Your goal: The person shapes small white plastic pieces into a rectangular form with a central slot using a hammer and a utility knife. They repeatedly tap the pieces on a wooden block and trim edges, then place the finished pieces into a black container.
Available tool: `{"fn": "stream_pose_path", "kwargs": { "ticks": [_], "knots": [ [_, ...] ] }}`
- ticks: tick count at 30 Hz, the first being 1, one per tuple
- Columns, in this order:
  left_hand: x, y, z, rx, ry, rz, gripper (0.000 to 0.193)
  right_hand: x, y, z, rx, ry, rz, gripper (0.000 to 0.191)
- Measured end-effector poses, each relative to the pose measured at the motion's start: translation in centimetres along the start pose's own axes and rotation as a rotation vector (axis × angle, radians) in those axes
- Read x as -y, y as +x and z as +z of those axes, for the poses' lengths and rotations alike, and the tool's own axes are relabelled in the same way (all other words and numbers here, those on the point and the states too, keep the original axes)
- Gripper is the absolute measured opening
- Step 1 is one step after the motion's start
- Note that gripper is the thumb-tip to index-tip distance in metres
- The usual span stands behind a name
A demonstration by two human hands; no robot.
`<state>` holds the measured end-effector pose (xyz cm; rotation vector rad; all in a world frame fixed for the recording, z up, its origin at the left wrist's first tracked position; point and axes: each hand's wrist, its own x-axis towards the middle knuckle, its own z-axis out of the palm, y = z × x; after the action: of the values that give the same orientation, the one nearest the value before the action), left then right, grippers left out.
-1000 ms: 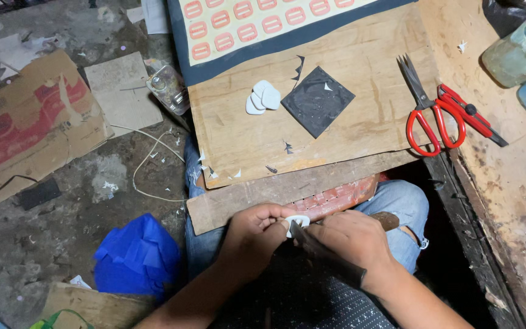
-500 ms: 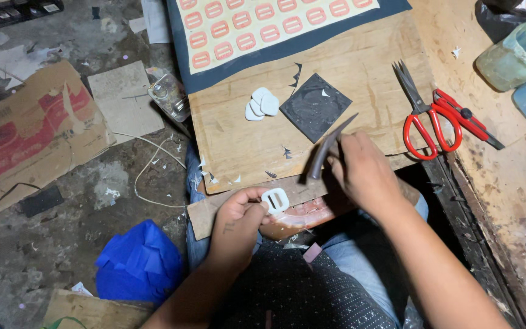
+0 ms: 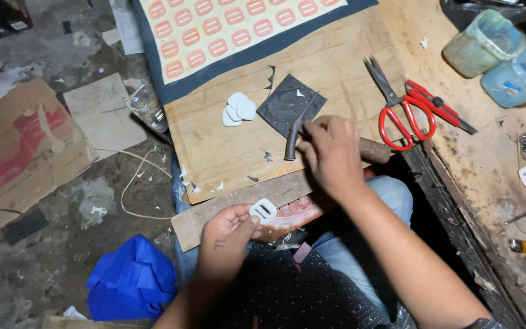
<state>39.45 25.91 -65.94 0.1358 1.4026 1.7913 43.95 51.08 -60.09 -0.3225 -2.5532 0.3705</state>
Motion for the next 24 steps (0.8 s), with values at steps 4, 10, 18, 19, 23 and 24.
{"fn": "stream_pose_path", "kwargs": {
  "ticks": [4, 10, 18, 19, 23, 24],
  "knots": [
    [2.9, 1.3, 3.2, -0.016, 0.026, -0.012, 0.023, 0.0, -7.0, -1.9, 0.181, 0.445, 0.044, 0.029],
    [6.9, 2.9, 7.4, -0.127, 0.296, 0.233, 0.017, -4.8, -14.2, -3.2, 0.142, 0.330, 0.068, 0.041],
    [14.4, 5.6, 13.8, -0.176, 0.411, 0.226, 0.020, -14.6, -26.1, -0.5, 0.110, 0.225, 0.084, 0.066],
    [15.4, 6.0, 14.9, -0.179, 0.422, 0.224, 0.020, -16.1, -27.3, -0.1, 0.121, 0.236, 0.094, 0.069],
    [18.1, 6.9, 18.4, -0.168, 0.518, 0.228, 0.020, -20.5, -30.3, -1.1, 0.175, 0.322, 0.112, 0.075],
    [18.6, 7.0, 18.3, -0.182, 0.546, 0.215, 0.020, -20.8, -30.7, -1.6, 0.188, 0.327, 0.113, 0.077]
  ]
}}
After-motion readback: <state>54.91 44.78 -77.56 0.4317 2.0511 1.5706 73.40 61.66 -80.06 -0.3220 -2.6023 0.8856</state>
